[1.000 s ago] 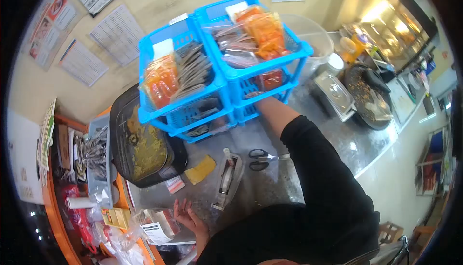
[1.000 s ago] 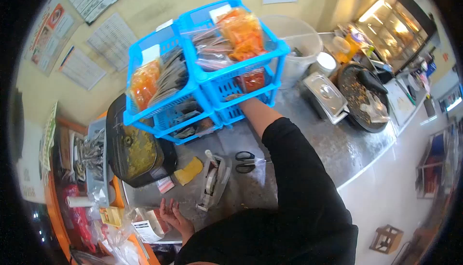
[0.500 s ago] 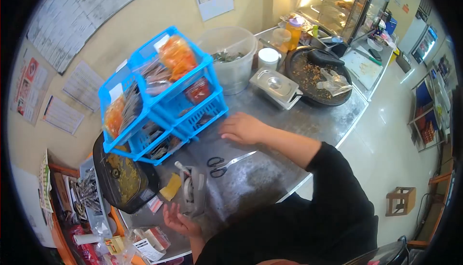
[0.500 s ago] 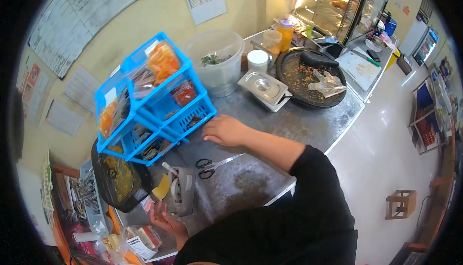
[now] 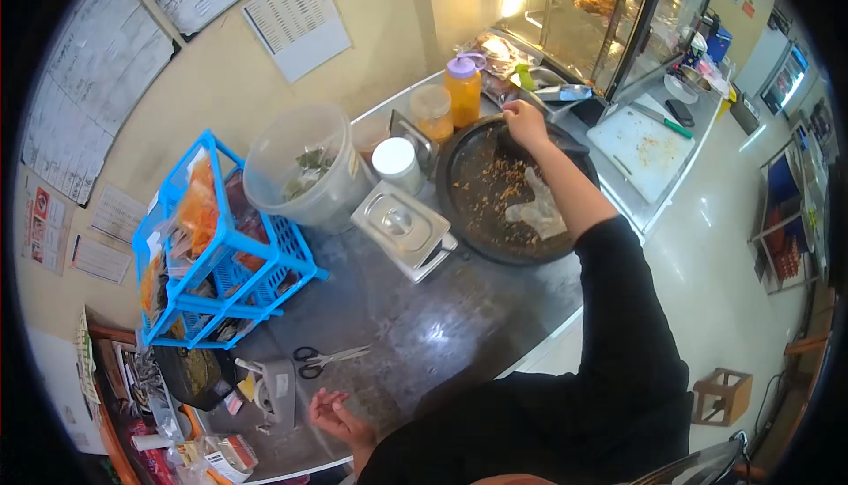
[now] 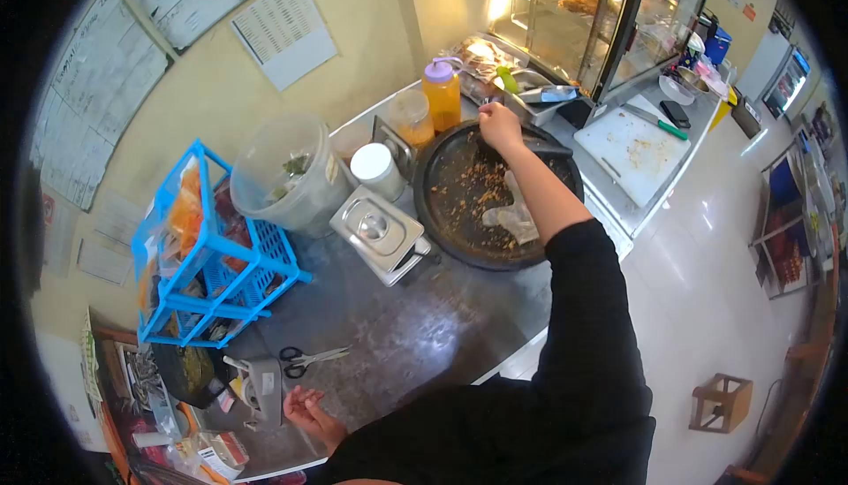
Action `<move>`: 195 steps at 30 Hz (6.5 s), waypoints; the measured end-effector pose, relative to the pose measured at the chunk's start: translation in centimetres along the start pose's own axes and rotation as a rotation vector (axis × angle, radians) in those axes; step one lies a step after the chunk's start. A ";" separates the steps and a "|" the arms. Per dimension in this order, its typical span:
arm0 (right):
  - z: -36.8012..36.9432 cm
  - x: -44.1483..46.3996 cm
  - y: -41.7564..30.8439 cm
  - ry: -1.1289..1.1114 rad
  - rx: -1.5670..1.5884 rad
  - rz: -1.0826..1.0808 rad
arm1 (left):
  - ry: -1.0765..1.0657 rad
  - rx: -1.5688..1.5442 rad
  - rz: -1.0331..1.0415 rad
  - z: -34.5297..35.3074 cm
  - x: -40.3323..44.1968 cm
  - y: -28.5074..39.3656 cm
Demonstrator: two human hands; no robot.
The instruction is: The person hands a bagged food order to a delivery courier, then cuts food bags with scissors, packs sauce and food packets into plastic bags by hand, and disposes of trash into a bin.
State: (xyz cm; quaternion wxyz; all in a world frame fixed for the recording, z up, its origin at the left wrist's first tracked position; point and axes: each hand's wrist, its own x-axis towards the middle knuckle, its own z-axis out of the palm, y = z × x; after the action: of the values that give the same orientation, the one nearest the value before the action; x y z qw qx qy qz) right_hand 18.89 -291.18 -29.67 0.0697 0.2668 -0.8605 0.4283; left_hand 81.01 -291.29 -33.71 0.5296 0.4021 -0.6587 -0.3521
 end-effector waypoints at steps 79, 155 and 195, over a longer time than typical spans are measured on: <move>-6.8 -27.0 -25.4 -1.346 0.469 -0.697 | -0.205 -0.535 -0.197 -1.9 -0.5 6.7; 11.8 -91.5 -50.7 -1.621 0.832 -1.157 | 0.420 0.699 -1.267 -55.9 -64.8 -17.3; 29.2 -101.2 -67.3 -1.677 -0.078 -0.691 | 0.622 1.228 -0.886 -102.4 14.0 -26.6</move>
State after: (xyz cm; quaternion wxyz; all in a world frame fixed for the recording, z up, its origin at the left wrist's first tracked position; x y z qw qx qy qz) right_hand 142.83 -306.39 -36.03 -0.4460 0.7318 -0.5150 0.0196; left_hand 183.99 -319.24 -31.96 0.1850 0.9228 -0.3373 0.0226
